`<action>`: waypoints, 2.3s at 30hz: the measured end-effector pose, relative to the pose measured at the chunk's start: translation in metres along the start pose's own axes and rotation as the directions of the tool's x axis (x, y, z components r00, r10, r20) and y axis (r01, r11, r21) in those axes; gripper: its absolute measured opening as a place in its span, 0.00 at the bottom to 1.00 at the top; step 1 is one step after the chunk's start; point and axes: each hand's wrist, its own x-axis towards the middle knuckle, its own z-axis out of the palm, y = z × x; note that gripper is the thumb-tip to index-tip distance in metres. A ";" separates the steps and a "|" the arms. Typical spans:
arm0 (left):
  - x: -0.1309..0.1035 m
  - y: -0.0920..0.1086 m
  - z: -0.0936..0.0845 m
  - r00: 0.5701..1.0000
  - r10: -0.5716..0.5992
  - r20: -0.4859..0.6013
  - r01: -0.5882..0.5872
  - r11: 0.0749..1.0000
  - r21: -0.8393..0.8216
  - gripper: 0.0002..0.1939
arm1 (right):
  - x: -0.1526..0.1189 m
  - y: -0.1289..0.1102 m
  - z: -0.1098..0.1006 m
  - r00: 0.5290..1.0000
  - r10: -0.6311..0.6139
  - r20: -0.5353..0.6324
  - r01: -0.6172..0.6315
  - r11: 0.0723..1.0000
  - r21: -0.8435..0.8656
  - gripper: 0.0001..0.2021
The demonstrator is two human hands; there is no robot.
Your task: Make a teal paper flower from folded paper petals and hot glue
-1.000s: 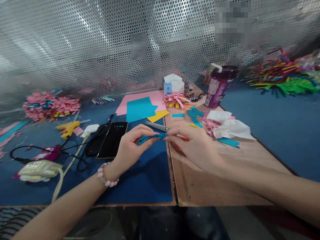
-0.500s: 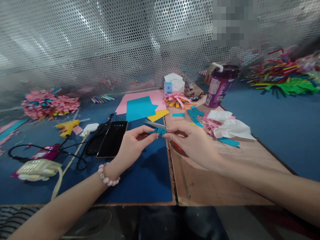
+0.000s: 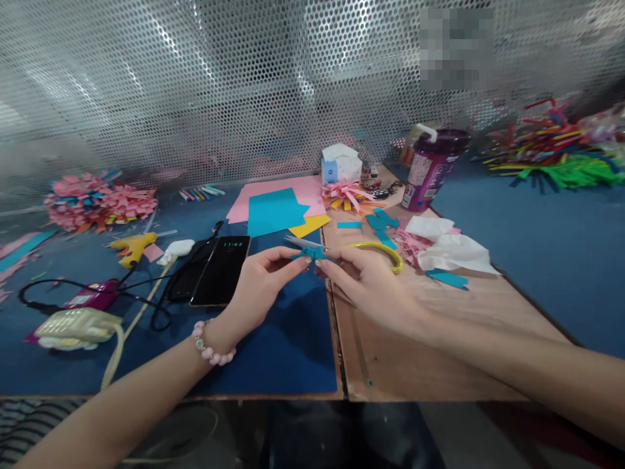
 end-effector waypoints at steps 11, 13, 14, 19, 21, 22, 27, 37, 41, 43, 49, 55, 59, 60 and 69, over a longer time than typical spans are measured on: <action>-0.002 0.003 0.001 0.998 -0.057 0.001 0.057 0.997 -0.045 0.10 | 0.001 -0.002 -0.003 1.000 -0.031 -0.001 0.031 0.998 -0.054 0.11; -0.002 0.003 0.001 0.998 -0.056 0.001 0.056 0.997 -0.051 0.10 | 0.001 -0.001 -0.002 0.999 -0.036 0.003 0.036 0.997 -0.072 0.11; -0.003 0.003 0.001 0.998 -0.058 0.003 0.058 0.997 -0.051 0.10 | 0.001 -0.001 -0.002 0.999 -0.038 0.003 0.038 0.996 -0.082 0.11; -0.004 0.005 0.002 0.997 -0.079 -0.011 0.079 0.997 -0.026 0.11 | 0.002 0.002 -0.002 0.998 -0.057 0.010 0.058 0.990 -0.126 0.12; -0.004 0.006 0.003 0.996 -0.085 -0.015 0.085 0.996 -0.014 0.12 | 0.003 0.002 -0.003 0.997 -0.070 0.013 0.071 0.989 -0.134 0.12; -0.004 0.006 0.003 0.996 -0.087 -0.015 0.086 0.996 -0.008 0.12 | 0.003 0.002 -0.003 0.997 -0.077 0.011 0.077 0.987 -0.140 0.12; -0.004 0.006 0.002 0.997 -0.072 -0.003 0.072 0.997 0.027 0.12 | 0.002 0.003 -0.003 0.994 -0.108 -0.017 0.103 0.978 -0.184 0.11; -0.006 0.009 0.000 0.997 0.068 0.047 -0.073 0.989 0.128 0.11 | 0.001 0.008 0.000 0.992 -0.125 -0.032 0.121 0.988 -0.100 0.08; -0.006 0.009 0.000 0.979 0.179 0.097 -0.194 0.963 0.186 0.08 | -0.001 0.009 0.001 0.984 -0.165 -0.064 0.162 0.985 -0.052 0.08; -0.006 0.008 0.000 0.970 0.217 0.111 -0.236 0.949 0.207 0.07 | -0.002 0.009 0.001 0.982 -0.172 -0.078 0.169 0.984 -0.048 0.06; -0.007 0.010 -0.002 0.939 0.299 0.168 -0.331 0.920 0.210 0.04 | -0.005 0.003 -0.001 0.959 -0.268 -0.092 0.256 0.959 -0.122 0.02; -0.009 0.013 -0.004 0.893 0.393 0.219 -0.436 0.876 0.205 0.03 | -0.004 0.001 -0.002 0.911 -0.403 -0.087 0.379 0.902 -0.208 0.03; -0.010 0.013 -0.006 0.855 0.450 0.258 -0.505 0.836 0.215 0.05 | -0.005 0.001 -0.002 0.893 -0.443 -0.074 0.420 0.882 -0.212 0.03; -0.010 0.013 -0.006 0.842 0.469 0.268 -0.528 0.820 0.223 0.05 | -0.006 0.001 -0.001 0.890 -0.451 -0.071 0.428 0.879 -0.211 0.03; -0.011 0.018 -0.014 0.710 0.582 0.397 -0.693 0.679 0.243 0.10 | -0.011 -0.001 -0.002 0.772 -0.635 -0.037 0.602 0.749 -0.276 0.07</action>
